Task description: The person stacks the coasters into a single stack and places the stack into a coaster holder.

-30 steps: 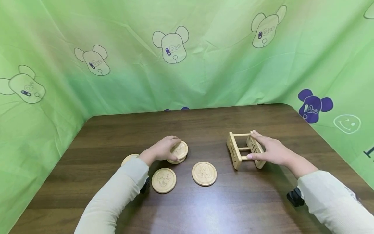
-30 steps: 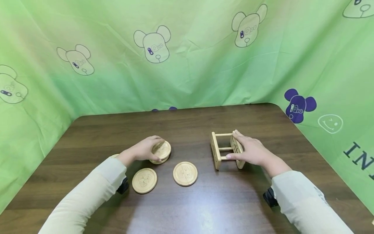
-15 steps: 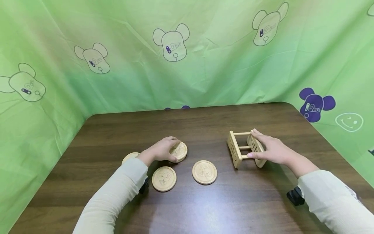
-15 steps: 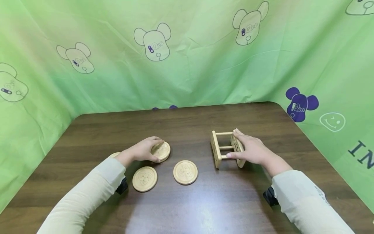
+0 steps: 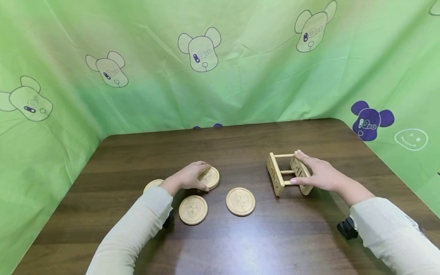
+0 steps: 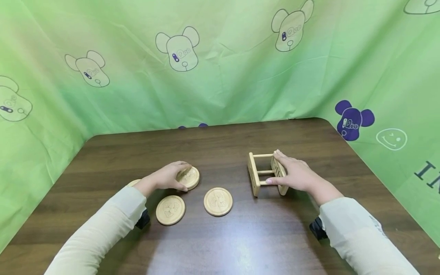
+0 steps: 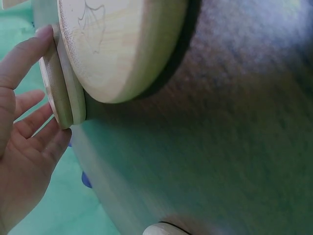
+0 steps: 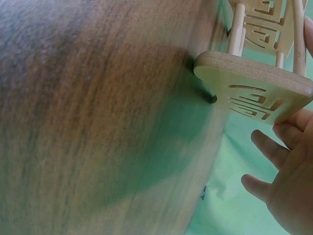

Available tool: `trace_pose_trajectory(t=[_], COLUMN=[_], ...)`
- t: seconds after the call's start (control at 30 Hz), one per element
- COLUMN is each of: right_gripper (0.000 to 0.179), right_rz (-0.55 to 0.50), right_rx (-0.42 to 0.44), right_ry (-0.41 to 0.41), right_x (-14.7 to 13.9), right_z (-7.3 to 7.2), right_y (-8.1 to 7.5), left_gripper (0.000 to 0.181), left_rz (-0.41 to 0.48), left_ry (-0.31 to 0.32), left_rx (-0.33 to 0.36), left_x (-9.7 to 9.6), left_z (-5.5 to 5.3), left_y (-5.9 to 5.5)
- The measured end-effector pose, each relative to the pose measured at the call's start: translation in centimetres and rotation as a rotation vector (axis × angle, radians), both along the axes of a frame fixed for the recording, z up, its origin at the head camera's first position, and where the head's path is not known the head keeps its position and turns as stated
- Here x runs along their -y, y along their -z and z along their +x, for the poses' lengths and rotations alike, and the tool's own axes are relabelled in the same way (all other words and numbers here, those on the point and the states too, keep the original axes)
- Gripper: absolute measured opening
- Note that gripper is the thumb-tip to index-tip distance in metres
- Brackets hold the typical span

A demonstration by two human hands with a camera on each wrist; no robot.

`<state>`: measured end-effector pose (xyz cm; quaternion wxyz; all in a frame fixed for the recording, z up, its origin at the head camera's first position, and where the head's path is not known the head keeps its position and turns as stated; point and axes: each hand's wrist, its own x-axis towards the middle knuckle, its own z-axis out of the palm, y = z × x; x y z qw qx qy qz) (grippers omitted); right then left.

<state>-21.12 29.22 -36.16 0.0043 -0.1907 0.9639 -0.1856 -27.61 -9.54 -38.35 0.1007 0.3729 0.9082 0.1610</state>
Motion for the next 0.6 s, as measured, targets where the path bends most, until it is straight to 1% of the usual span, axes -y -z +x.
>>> trace_pose_trajectory(t=[0.13, 0.37, 0.6], right_gripper=[0.089, 0.090, 0.090], right_rz=[0.000, -0.002, -0.004], right_rx=[-0.005, -0.003, -0.003], right_ry=[0.003, 0.001, -0.001], right_x=[-0.1, -0.1, 0.0], right_z=[0.0, 0.0, 0.1], right_y=[0.2, 0.0, -0.1], left_gripper=[0.075, 0.077, 0.076], left_rz=[0.015, 0.043, 0.059], left_ry=[-0.004, -0.035, -0.013], left_rx=[0.016, 0.028, 0.006], left_x=[0.1, 0.6, 1.4], left_z=[0.1, 0.3, 0.5], left_y=[-0.1, -0.6, -1.1])
